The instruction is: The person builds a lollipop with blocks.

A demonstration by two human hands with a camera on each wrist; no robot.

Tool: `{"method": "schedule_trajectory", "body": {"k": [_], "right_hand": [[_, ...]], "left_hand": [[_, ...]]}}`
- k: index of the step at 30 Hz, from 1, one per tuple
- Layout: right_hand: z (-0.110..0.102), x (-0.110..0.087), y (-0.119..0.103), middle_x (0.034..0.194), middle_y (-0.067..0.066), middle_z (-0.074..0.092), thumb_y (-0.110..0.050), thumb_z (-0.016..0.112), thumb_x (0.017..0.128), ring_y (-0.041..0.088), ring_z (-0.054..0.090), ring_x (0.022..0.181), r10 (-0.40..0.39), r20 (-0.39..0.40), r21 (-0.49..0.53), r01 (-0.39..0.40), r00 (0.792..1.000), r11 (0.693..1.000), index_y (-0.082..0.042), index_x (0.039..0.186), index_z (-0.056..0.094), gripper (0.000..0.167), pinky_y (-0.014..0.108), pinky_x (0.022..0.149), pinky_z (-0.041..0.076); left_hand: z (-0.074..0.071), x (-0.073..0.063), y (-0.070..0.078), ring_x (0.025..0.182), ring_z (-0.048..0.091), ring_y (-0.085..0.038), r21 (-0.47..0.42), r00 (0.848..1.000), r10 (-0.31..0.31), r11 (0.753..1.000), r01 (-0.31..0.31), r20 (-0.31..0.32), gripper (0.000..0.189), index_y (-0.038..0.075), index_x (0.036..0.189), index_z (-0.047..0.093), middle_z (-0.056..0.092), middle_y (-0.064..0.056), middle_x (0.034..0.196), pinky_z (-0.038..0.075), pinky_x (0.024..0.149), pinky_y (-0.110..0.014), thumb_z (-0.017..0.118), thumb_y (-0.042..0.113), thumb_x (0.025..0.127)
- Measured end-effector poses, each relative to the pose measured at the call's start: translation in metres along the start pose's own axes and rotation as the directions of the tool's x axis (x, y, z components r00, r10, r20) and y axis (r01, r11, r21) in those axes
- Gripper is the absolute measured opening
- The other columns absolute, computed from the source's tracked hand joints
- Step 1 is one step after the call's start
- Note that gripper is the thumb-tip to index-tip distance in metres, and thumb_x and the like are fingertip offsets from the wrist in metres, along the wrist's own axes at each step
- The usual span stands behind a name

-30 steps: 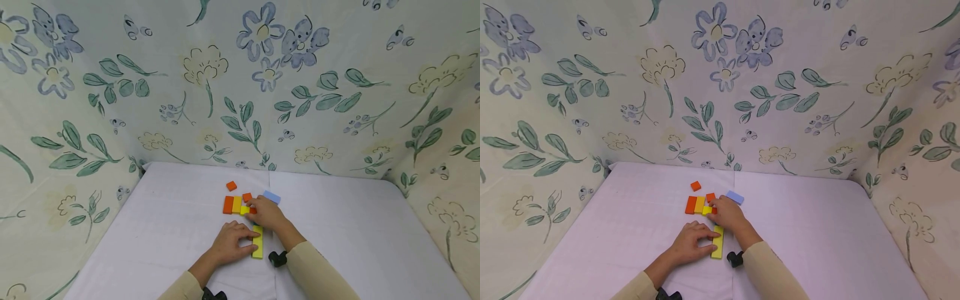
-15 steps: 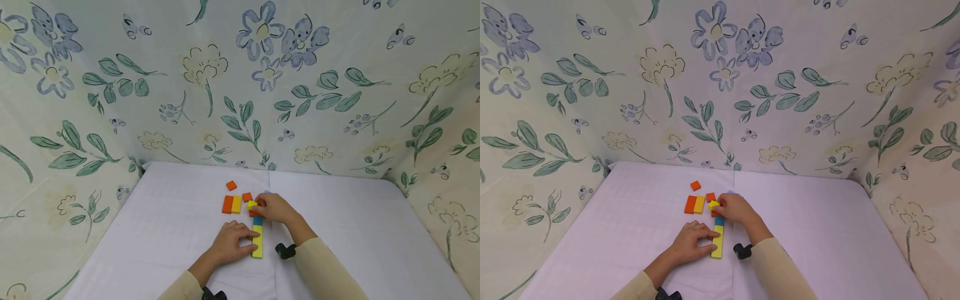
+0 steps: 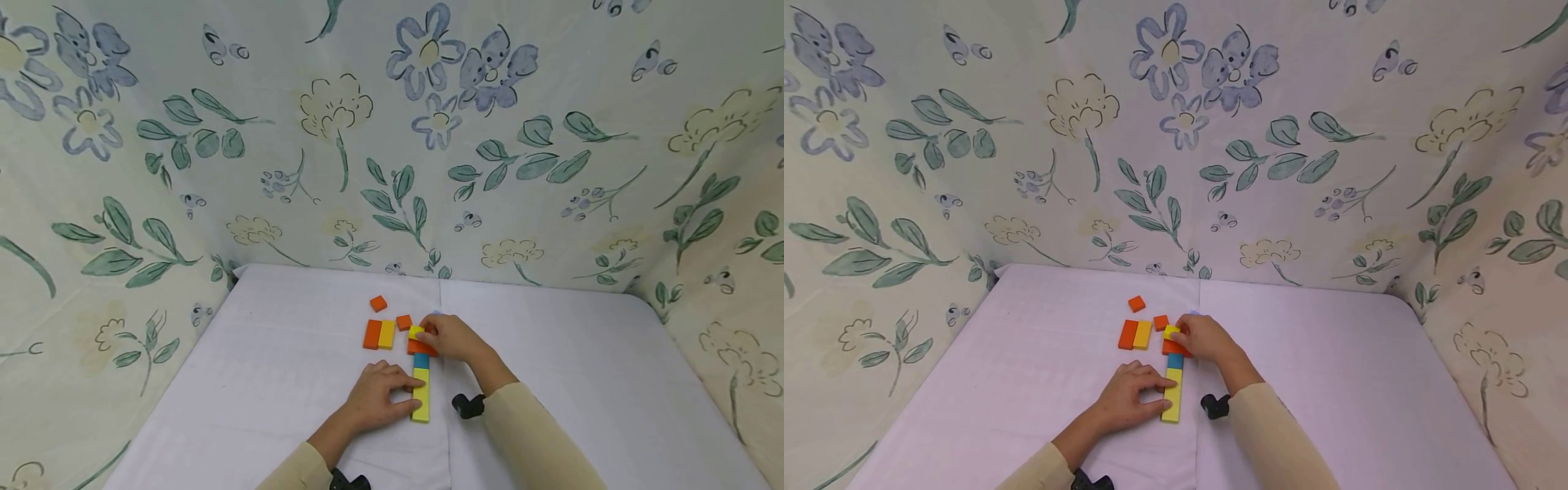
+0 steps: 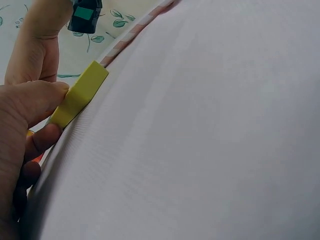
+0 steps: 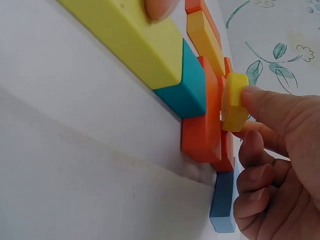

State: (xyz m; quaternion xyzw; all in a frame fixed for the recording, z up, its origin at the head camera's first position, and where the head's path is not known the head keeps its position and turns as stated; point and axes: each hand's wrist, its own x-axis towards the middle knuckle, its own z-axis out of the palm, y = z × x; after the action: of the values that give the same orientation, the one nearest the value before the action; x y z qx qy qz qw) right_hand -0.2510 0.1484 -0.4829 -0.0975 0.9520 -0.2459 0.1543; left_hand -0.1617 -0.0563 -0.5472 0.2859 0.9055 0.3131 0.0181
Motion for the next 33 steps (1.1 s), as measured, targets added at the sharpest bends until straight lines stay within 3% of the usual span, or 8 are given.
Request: {"method": "schedule_trajectory", "body": {"k": [6,13,33], "right_hand": [[0.002,0.006,0.001,0.083,0.002,0.058,-0.037,0.069,0.097,0.017,0.054,0.076,-0.008,-0.022,-0.008,0.008,1.000,1.000,-0.016,0.124,0.067,0.034,0.028,0.067,0.046],[0.006,0.008,0.002,0.084,0.004,0.058,-0.037,0.070,0.097,0.018,0.055,0.077,0.022,-0.015,0.023,-0.021,1.000,1.000,-0.020,0.126,0.066,0.035,0.029,0.065,0.045],[0.011,0.011,0.007,0.097,0.002,0.063,-0.030,0.065,0.101,0.020,0.056,0.091,0.036,-0.021,0.024,-0.036,0.999,0.999,-0.026,0.127,0.067,0.027,0.034,0.081,0.053]], "left_hand": [[-0.001,0.000,0.001,0.092,0.049,-0.002,-0.005,1.000,-0.005,1.000,0.005,0.004,0.032,0.040,0.122,0.073,0.067,0.022,0.097,0.039,0.087,-0.027,0.070,0.051,0.092],[-0.001,0.000,0.000,0.093,0.049,-0.002,-0.011,1.000,-0.006,1.000,0.006,0.003,0.032,0.040,0.122,0.073,0.067,0.022,0.097,0.039,0.088,-0.028,0.071,0.051,0.092],[0.001,0.000,-0.002,0.091,0.048,-0.001,-0.010,1.000,-0.004,1.000,0.004,0.004,0.033,0.041,0.122,0.073,0.066,0.023,0.097,0.038,0.084,-0.026,0.070,0.053,0.092]]}}
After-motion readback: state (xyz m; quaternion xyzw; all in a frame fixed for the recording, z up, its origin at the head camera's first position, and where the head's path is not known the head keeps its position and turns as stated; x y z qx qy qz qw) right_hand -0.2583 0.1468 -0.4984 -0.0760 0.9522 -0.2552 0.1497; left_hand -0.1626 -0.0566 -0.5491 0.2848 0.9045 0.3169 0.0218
